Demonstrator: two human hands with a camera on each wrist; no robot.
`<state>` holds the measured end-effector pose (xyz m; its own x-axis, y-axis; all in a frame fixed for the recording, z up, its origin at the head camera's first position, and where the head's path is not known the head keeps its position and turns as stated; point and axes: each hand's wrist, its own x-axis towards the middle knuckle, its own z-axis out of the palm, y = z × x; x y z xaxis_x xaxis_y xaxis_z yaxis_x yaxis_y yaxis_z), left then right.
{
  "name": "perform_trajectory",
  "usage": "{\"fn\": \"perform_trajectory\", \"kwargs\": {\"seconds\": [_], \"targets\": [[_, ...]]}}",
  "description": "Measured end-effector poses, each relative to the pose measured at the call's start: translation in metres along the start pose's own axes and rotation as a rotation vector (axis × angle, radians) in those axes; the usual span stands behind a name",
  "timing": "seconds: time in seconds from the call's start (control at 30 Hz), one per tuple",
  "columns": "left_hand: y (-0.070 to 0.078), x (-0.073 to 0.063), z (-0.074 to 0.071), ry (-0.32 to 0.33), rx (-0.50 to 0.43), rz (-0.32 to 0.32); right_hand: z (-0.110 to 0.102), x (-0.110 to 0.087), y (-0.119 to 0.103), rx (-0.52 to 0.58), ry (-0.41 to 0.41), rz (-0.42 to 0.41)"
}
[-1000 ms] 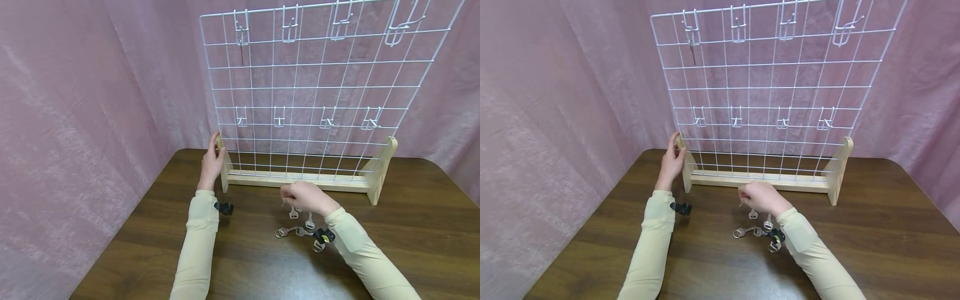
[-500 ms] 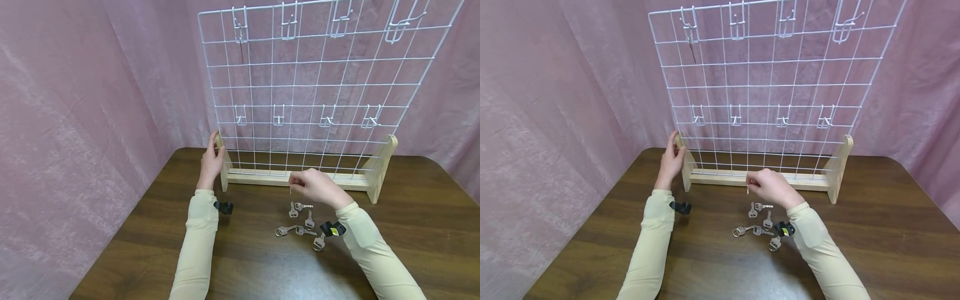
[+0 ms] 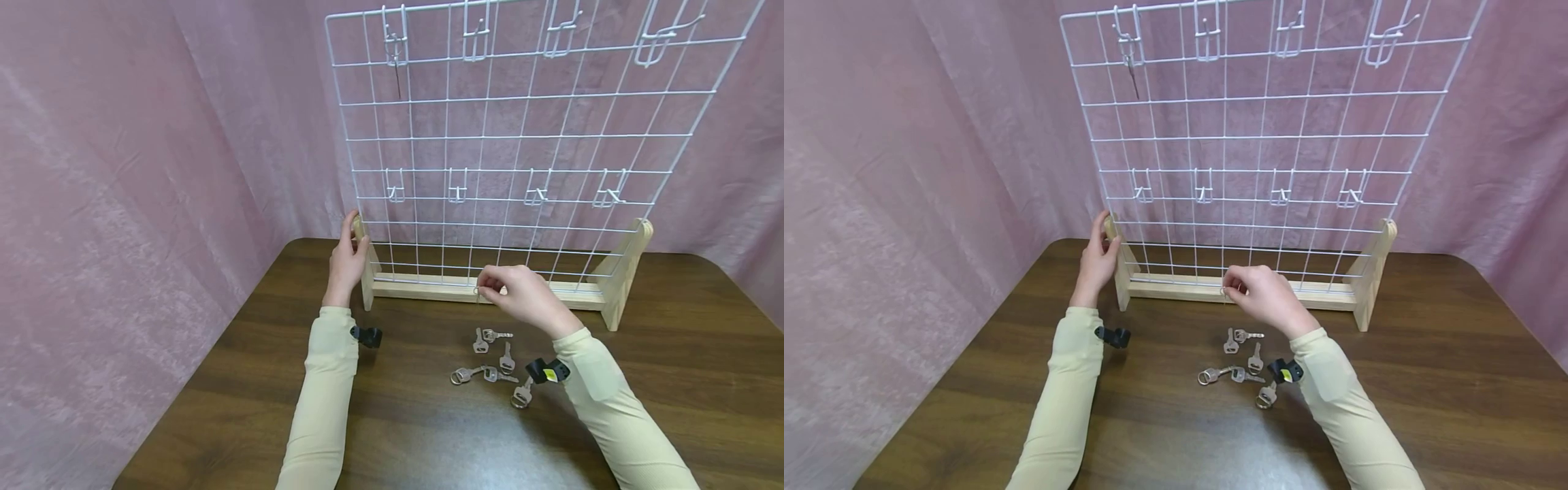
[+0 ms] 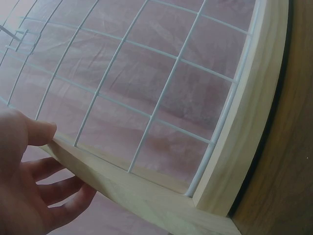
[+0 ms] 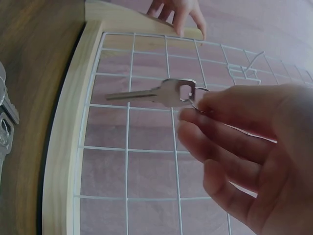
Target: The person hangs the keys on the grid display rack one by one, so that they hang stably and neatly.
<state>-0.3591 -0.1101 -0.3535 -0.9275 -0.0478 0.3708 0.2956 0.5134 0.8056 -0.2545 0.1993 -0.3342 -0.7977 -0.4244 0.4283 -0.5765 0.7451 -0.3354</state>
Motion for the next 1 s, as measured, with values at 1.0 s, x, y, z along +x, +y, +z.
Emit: {"fn": "perform_trajectory", "kwargs": {"seconds": [1.0], "targets": [[0.0005,0.0005,0.0007,0.018,0.034,0.020,-0.0080,-0.0002,-0.0008,0.015,0.139,0.025]]}}
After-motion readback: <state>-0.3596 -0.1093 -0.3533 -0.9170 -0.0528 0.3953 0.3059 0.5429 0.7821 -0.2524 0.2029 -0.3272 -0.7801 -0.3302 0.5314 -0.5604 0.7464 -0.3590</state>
